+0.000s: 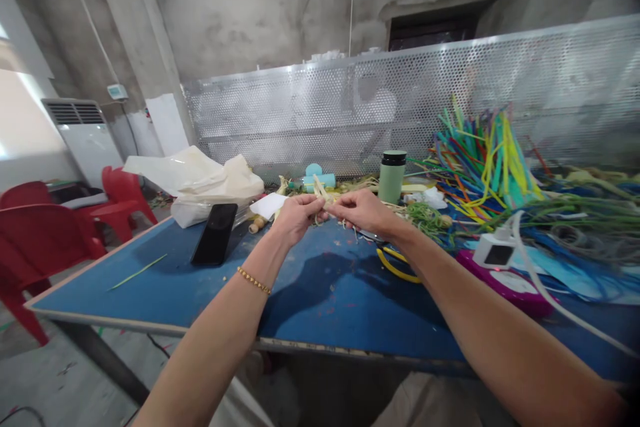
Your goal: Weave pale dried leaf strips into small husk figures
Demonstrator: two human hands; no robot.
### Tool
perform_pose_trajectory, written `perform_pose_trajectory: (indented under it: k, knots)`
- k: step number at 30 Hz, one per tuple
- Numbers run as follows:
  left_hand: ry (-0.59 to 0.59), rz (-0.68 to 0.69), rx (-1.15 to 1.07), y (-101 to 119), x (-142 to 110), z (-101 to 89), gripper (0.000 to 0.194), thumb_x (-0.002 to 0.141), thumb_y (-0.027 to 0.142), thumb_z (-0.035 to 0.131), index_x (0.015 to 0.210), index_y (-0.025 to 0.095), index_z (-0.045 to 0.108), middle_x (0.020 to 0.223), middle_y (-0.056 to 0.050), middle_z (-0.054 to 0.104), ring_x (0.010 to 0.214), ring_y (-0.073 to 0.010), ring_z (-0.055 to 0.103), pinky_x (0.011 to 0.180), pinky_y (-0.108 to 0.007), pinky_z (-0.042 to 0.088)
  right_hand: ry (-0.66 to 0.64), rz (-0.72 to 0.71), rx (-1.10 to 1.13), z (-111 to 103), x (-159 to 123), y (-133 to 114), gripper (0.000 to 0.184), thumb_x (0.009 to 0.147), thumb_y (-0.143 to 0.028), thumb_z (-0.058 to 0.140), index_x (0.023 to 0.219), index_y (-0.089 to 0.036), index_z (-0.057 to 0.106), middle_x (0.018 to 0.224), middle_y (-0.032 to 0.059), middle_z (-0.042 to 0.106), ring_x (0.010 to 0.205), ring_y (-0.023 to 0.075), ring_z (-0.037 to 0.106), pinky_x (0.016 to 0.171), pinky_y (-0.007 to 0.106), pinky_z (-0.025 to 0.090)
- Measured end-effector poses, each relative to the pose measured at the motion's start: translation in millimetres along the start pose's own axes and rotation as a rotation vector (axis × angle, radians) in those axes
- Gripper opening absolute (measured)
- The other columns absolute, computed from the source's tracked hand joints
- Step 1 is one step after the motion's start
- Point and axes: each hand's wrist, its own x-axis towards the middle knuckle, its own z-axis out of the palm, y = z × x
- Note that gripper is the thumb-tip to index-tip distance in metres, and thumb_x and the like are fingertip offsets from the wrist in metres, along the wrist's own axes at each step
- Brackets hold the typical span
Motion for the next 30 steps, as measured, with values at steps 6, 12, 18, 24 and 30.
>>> perform_pose_trajectory:
  k: [6,12,18,24,30]
  knots:
    - [-0.071,-0.026,-0.007,-0.8,-0.9,0.3,0.016,0.070,0.020,0.077,0.069,0.007,0.067,0.064,-0.006,0.065,0.060,-0.0100,0.059,0.062,-0.024,0.043,0.015,-0.025,-0.044,1.4,0.5,0.8,0.039,0.082,-0.050,0.059,0.060,-0.017,0.057,0.047,-0.0009,0.054,0.045,0.0106,0.049,0.045,0.023,0.034]
    - [-0.016,-0.093,-0.084,2.0,-0.7,0.9,0.007,0.076,0.011,0.070,0.071,0.007,0.068,0.065,-0.007,0.067,0.062,-0.0111,0.061,0.064,-0.024,0.046,-0.005,-0.056,-0.075,-1.6,0.4,3.5,0.039,0.085,-0.050,0.054,0.065,-0.017,0.058,0.048,-0.0011,0.056,0.044,0.0102,0.049,0.046,0.023,0.034]
    - [0.044,-0.142,-0.132,5.3,-1.5,2.2,0.011,0.082,0.004,0.061,0.073,0.006,0.067,0.063,-0.007,0.067,0.059,-0.0105,0.062,0.063,-0.023,0.049,-0.019,-0.046,-0.082,-3.0,0.1,4.7,0.036,0.084,-0.047,0.055,0.062,-0.018,0.056,0.048,-0.0006,0.058,0.043,0.0102,0.049,0.046,0.023,0.033]
    - [0.084,-0.151,-0.167,5.7,-0.2,2.5,0.012,0.082,0.001,0.059,0.077,0.006,0.068,0.062,-0.006,0.066,0.056,-0.0097,0.061,0.059,-0.021,0.049,-0.029,-0.008,-0.080,-3.5,-0.9,1.2,0.040,0.081,-0.052,0.058,0.060,-0.018,0.055,0.047,-0.0005,0.057,0.042,0.0108,0.049,0.044,0.023,0.033]
    - [0.097,-0.145,-0.192,3.7,2.0,0.8,0.007,0.078,0.001,0.065,0.081,0.007,0.068,0.065,-0.006,0.066,0.058,-0.0097,0.062,0.061,-0.022,0.050,-0.028,-0.027,-0.153,-5.5,1.0,2.4,0.039,0.081,-0.048,0.058,0.058,-0.018,0.056,0.046,-0.0004,0.057,0.045,0.0111,0.050,0.048,0.024,0.033]
